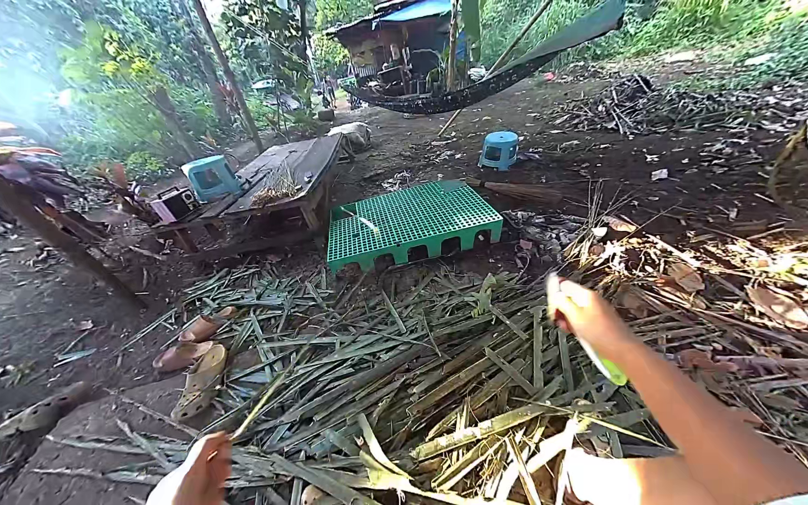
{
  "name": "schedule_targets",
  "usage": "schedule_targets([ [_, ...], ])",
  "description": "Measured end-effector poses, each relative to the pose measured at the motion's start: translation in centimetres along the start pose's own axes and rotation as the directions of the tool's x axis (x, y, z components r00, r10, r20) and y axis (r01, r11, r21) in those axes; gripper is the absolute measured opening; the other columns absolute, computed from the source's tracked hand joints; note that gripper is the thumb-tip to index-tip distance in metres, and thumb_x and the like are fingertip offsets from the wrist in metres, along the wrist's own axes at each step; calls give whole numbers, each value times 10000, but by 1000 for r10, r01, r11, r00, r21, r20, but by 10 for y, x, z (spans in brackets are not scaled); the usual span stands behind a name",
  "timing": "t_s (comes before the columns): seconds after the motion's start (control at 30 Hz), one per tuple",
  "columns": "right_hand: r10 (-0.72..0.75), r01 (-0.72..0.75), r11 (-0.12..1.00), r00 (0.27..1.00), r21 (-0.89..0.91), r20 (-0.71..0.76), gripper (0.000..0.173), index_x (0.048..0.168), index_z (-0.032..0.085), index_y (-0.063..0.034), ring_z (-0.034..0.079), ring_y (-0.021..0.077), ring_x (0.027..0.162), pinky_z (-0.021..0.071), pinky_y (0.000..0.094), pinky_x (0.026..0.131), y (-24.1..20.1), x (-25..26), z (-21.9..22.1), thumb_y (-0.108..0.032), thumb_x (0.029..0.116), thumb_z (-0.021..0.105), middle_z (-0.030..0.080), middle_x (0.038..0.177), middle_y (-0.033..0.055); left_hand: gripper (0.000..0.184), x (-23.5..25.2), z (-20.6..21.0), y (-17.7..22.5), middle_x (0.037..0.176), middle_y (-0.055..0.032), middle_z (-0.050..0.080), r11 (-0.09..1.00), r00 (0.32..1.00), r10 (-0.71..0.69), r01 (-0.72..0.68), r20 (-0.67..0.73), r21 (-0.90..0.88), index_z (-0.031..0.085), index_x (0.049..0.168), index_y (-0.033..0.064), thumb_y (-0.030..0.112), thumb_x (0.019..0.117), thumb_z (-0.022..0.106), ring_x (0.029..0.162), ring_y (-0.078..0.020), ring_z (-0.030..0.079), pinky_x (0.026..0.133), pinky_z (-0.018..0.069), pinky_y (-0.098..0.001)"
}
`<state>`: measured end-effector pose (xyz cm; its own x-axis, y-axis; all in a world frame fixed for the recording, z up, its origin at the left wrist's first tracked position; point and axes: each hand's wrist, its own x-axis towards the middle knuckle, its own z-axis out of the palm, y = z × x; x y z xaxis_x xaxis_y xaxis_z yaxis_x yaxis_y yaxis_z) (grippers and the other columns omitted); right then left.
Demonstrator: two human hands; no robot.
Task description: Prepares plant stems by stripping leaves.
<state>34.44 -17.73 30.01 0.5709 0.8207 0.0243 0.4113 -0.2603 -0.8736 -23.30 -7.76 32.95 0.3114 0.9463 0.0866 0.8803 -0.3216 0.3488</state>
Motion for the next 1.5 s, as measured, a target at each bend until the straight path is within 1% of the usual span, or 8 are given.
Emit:
schedule_targets([
  [0.1, -74, 98, 993, 955, -71, 287, 473, 1558, 408, -70, 636, 269, 801, 538, 464, 779, -38, -32, 49, -190, 1101, 393, 662, 1008, 194, 328, 30, 20, 90, 851, -163, 720, 972, 985, 175, -175, -13, -156, 668, 1201, -41, 164, 1072, 447, 755, -314, 714, 734, 574, -552],
  [0.2, -146, 74, 983, 866, 167, 479, 478, 1559, 391, -65, 510, 112, 635, 470, 302, 623, -62, -68, 84, -183, 1096, 381, 558, 811, 38, 297, 43, 34, 155, 806, -96, 699, 924, 957, 282, -253, 65, -285, 689, 1156, -20, 148, 1073, 458, 698, -206, 680, 699, 575, -417],
  [0.3, -193, -144, 869, 782, 473, 593, 487, 1561, 355, -53, 424, 29, 519, 404, 207, 502, -71, -90, 102, -143, 1083, 352, 438, 695, -73, 272, 46, 54, 189, 781, -43, 671, 880, 937, 326, -253, 123, -401, 680, 1132, 1, 158, 1072, 466, 656, -116, 630, 657, 540, -304],
  [0.47, -216, -344, 717, 717, 605, 663, 432, 1502, 406, -82, 405, -1, 481, 381, 164, 467, -79, -105, 113, -128, 1081, 318, 405, 639, -113, 246, 39, 79, 209, 759, -26, 635, 825, 915, 366, -235, 169, -514, 657, 1092, 2, 174, 1069, 482, 651, -77, 601, 646, 514, -247],
  [0.77, -237, -327, 643, 775, 692, 586, 400, 1456, 485, -66, 430, -13, 476, 394, 146, 457, -86, -106, 110, -104, 1075, 371, 450, 627, -112, 236, 38, 87, 226, 693, 9, 613, 760, 884, 463, -431, -60, -486, 701, 1054, 42, 162, 1038, 498, 578, -16, 561, 571, 478, -166],
  [0.97, -215, -279, 638, 830, 718, 514, 358, 1364, 581, -41, 432, -28, 468, 392, 137, 454, -95, -105, 95, -99, 1063, 396, 461, 603, -128, 217, 42, 90, 231, 744, -54, 682, 724, 744, 589, -659, -316, -203, 718, 1045, 39, 130, 979, 532, 576, -137, 638, 552, 550, -275],
  [1.3, 46, -138, 485, 990, 863, 133, 397, 1307, 579, -64, 405, -10, 384, 402, 146, 392, -77, -54, 37, -146, 1121, 239, 401, 513, -99, 240, 46, 79, 205, 756, -42, 700, 752, 677, 610, -658, -411, 32, 728, 1014, 83, 187, 992, 513, 596, -159, 675, 510, 550, -307],
  [1.5, 70, -254, 472, 965, 844, 251, 402, 1361, 530, -98, 413, -13, 389, 406, 138, 399, -74, -64, 39, -173, 1124, 214, 383, 520, -102, 250, 41, 79, 195, 772, -46, 712, 766, 681, 617, -635, -395, 100, 735, 989, 85, 182, 963, 505, 618, -178, 694, 514, 557, -332],
])
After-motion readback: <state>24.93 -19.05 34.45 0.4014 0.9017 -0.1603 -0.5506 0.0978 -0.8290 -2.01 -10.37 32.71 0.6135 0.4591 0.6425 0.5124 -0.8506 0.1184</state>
